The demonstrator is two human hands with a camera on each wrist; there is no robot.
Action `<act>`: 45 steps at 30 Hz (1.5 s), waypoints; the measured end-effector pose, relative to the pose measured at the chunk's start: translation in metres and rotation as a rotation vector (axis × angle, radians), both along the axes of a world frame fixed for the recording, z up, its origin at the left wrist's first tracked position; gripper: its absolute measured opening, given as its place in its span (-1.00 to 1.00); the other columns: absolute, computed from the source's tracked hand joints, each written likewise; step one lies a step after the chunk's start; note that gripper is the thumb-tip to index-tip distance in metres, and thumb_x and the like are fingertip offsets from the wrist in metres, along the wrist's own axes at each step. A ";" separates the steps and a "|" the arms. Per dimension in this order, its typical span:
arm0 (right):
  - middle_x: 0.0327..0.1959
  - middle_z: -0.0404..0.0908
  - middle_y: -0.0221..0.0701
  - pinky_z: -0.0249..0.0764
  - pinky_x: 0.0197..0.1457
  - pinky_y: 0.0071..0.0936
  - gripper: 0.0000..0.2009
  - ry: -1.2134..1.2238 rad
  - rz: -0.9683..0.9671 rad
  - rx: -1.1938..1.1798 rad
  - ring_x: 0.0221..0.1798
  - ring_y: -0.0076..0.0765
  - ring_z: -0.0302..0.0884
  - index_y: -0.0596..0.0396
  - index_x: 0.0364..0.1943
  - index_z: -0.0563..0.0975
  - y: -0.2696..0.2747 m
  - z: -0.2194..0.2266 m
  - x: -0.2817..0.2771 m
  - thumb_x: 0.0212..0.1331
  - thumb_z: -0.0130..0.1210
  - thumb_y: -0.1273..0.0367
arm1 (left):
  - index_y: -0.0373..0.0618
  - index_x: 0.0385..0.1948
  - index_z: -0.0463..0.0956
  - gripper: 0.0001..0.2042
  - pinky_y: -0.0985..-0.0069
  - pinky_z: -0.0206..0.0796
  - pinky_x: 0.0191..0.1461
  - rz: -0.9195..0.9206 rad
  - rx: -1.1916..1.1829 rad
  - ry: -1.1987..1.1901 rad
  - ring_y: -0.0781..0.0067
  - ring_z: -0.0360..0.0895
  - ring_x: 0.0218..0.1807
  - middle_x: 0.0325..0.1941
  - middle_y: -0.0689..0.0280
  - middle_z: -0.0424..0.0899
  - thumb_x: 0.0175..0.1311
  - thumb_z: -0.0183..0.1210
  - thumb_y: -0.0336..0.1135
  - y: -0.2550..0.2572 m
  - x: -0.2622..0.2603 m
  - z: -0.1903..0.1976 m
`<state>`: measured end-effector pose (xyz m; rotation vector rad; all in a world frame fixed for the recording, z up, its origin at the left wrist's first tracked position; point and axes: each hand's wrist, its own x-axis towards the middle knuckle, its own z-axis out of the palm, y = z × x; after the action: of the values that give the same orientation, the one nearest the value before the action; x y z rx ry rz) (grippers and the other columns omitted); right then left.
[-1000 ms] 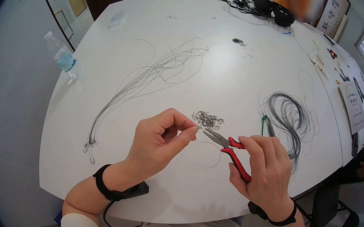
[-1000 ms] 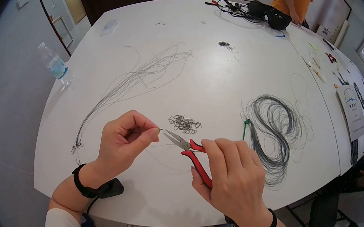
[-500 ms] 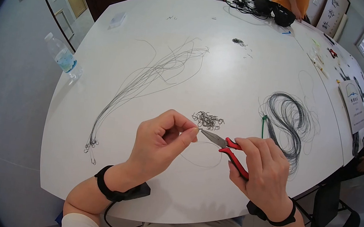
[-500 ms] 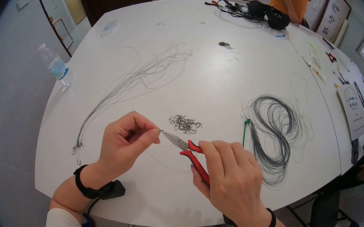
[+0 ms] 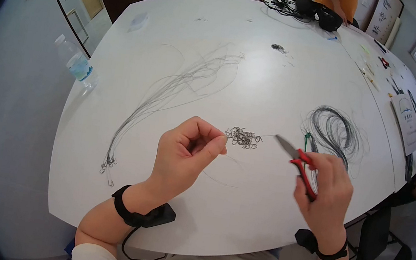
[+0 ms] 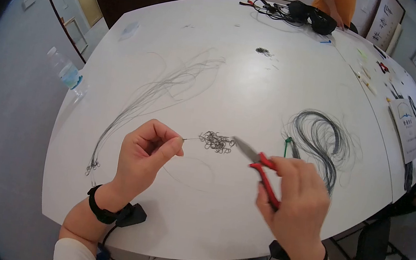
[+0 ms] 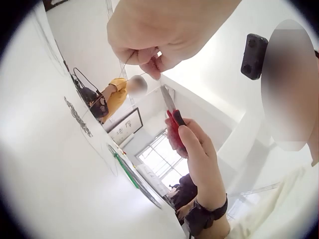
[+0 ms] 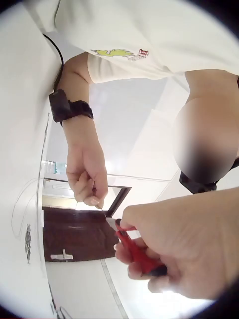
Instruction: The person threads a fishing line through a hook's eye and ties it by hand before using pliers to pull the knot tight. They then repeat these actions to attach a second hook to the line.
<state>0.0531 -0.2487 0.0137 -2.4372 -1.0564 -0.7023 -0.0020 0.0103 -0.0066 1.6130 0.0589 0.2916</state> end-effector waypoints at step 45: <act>-0.15 0.52 -0.17 0.42 -0.14 -0.20 -0.54 0.045 0.130 0.016 -0.18 -0.04 0.49 0.20 -0.05 0.50 0.005 0.024 -0.003 -0.09 0.30 0.33 | 0.01 -0.30 0.48 -0.92 0.70 0.18 -0.24 -0.164 -0.624 0.322 0.77 0.29 -0.32 -0.23 0.49 0.53 0.43 0.10 -0.29 0.002 -0.001 0.011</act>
<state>0.0505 -0.2441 0.0378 -2.3348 -1.1739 -0.6080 -0.0025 0.0124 0.0046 1.0209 0.2389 -0.1145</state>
